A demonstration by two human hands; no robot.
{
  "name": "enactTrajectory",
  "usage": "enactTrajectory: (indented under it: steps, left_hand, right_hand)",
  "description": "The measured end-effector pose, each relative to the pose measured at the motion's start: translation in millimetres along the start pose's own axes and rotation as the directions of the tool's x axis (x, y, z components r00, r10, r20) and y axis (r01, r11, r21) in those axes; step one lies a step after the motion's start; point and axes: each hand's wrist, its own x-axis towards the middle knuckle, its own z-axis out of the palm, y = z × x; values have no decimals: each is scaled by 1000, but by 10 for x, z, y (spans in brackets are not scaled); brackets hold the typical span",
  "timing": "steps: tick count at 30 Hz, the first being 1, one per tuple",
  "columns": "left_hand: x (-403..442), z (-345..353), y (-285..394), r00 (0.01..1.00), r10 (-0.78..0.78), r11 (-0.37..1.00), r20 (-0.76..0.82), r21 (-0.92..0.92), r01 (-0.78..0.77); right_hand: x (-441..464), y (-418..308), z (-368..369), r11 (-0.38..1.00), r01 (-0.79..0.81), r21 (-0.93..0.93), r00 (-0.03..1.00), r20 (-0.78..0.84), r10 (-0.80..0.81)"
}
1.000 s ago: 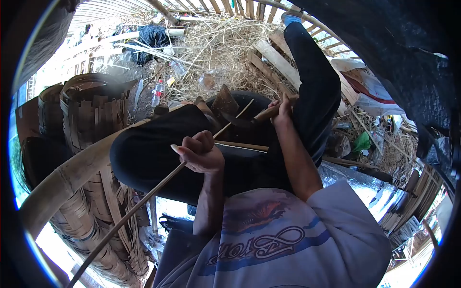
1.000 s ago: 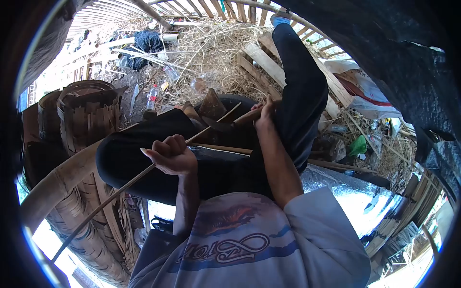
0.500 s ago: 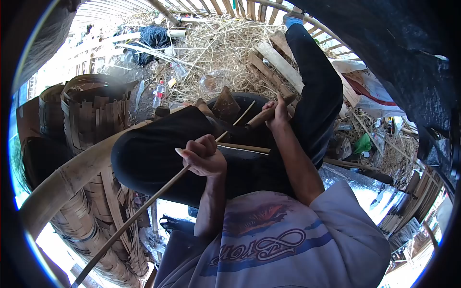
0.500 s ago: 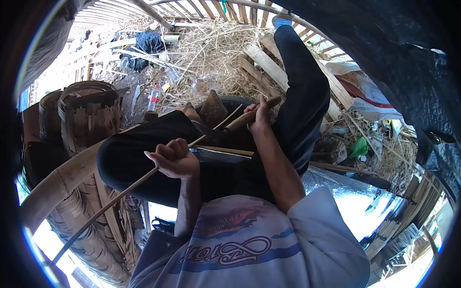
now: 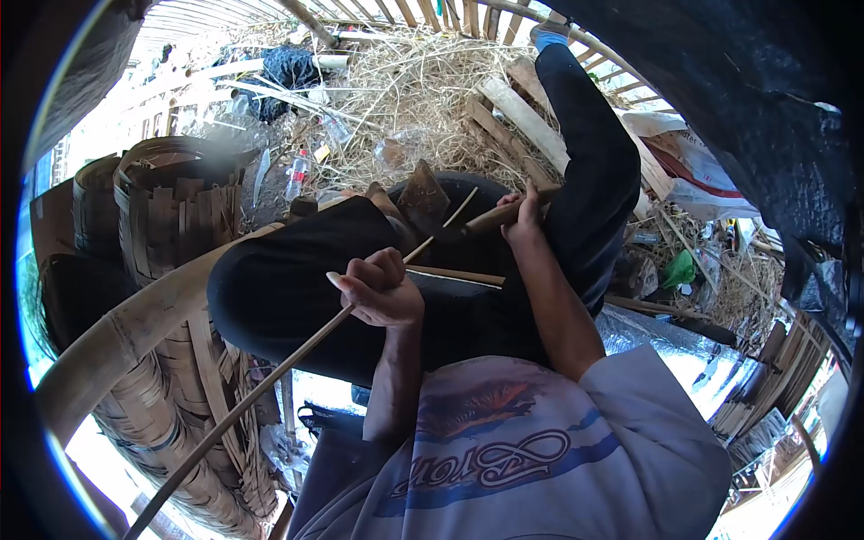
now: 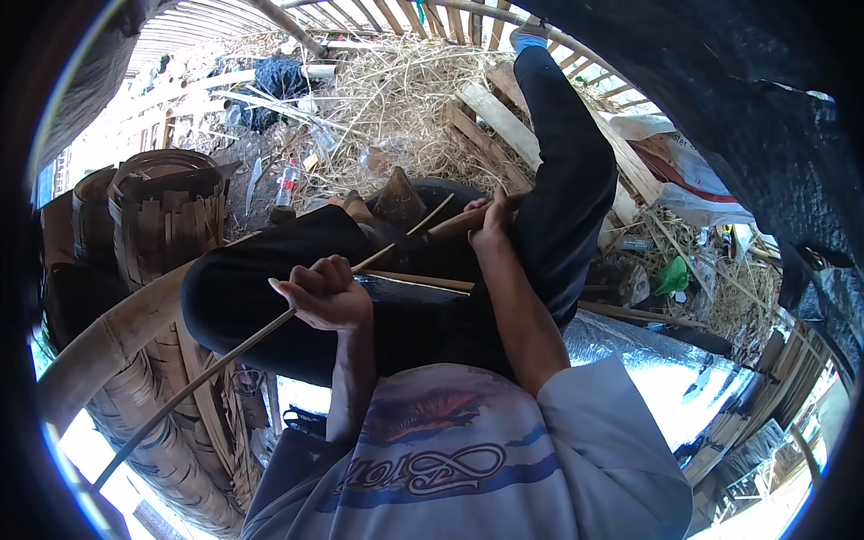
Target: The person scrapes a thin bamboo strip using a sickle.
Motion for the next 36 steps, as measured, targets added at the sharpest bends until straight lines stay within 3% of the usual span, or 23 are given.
enactTrajectory:
  steps: [1, 3, 4, 6, 8, 10, 11, 12, 14, 16, 17, 18, 20, 22, 24, 26, 28, 30, 31, 34, 36]
  left_hand:
    - [5, 0, -6, 1000, -4, 1000, 13, -5, 4]
    - [17, 5, -23, 1000, -7, 1000, -24, 2, 7]
    - [21, 7, -13, 999, -10, 1000, -40, 4, 10]
    - [19, 3, -41, 999, -4, 1000, -35, 18, 5]
    - [16, -17, -33, 999, -1, 999, -37, 42, 3]
    - [2, -14, -6, 998, -39, 999, -52, -14, 39]
    - [-21, -11, 6, 997, -48, 999, -63, -8, 48]
    - [-5, 5, 7, 996, -50, 999, -77, 7, 51]
    - [49, 48, -29, 996, -29, 1000, -82, 7, 30]
    - [4, 25, -33, 998, -20, 994, -57, 106, 26]
    - [-11, -2, -37, 999, -21, 1000, -35, -6, 21]
    - [-1, 6, -33, 999, -26, 1000, -43, -3, 26]
    - [46, 47, -7, 998, -5, 997, -64, 77, 9]
    - [39, 32, -9, 997, -31, 999, -66, 10, 32]
    - [6, 8, -33, 999, -28, 997, -38, 64, 30]
    - [-20, 20, -19, 999, -30, 1000, -43, -9, 29]
    - [28, 36, -10, 998, -34, 999, -52, 28, 36]
    - [41, 51, -7, 998, -31, 1000, -55, -3, 31]
    - [35, 59, -6, 998, -23, 999, -63, 27, 25]
    - [-2, 24, -19, 994, -18, 997, -109, 71, 25]
    - [25, 82, -22, 999, -17, 1000, -45, 12, 18]
  right_hand:
    - [-29, 17, 34, 1000, 0, 3, 1000, 4, 0]
    - [-83, 45, -41, 1000, -12, -19, 982, 187, 15]
    - [-57, 48, -117, 1000, -15, -19, 984, 178, 18]
    - [16, -6, -59, 999, 20, 34, 996, -86, -17]
    - [-41, 38, -41, 1000, -3, 28, 999, -41, 4]
    - [-224, 51, 35, 991, -127, -44, 973, 187, 133]
    - [-200, 51, -3, 993, -108, -45, 971, 208, 116]
    - [-128, 64, -88, 993, -110, -46, 973, 199, 117]
    - [104, 56, -112, 999, 9, 48, 995, -98, -4]
    - [31, 66, -65, 997, -28, 78, 995, -95, 35]
    - [0, 75, -56, 997, -79, 7, 994, 79, 78]
    - [-18, 80, -86, 990, -119, -75, 961, 242, 134]
    - [-43, 69, -115, 995, -88, -51, 976, 193, 97]
    - [38, 70, -76, 998, -21, 51, 997, -75, 25]
    - [-36, 80, 0, 996, -25, 87, 998, -49, 29]
    - [-203, 69, 37, 998, -37, 44, 987, 158, 30]
    - [1, 76, -113, 997, -39, 59, 987, 160, 29]
    - [59, 80, -105, 991, -78, 109, 996, -33, 82]
    - [-18, 120, -81, 997, -10, 82, 1000, 0, 10]
    - [-156, -9, -16, 997, -32, 72, 995, 98, 24]
    - [-153, -25, -5, 998, 46, 53, 994, 96, -51]
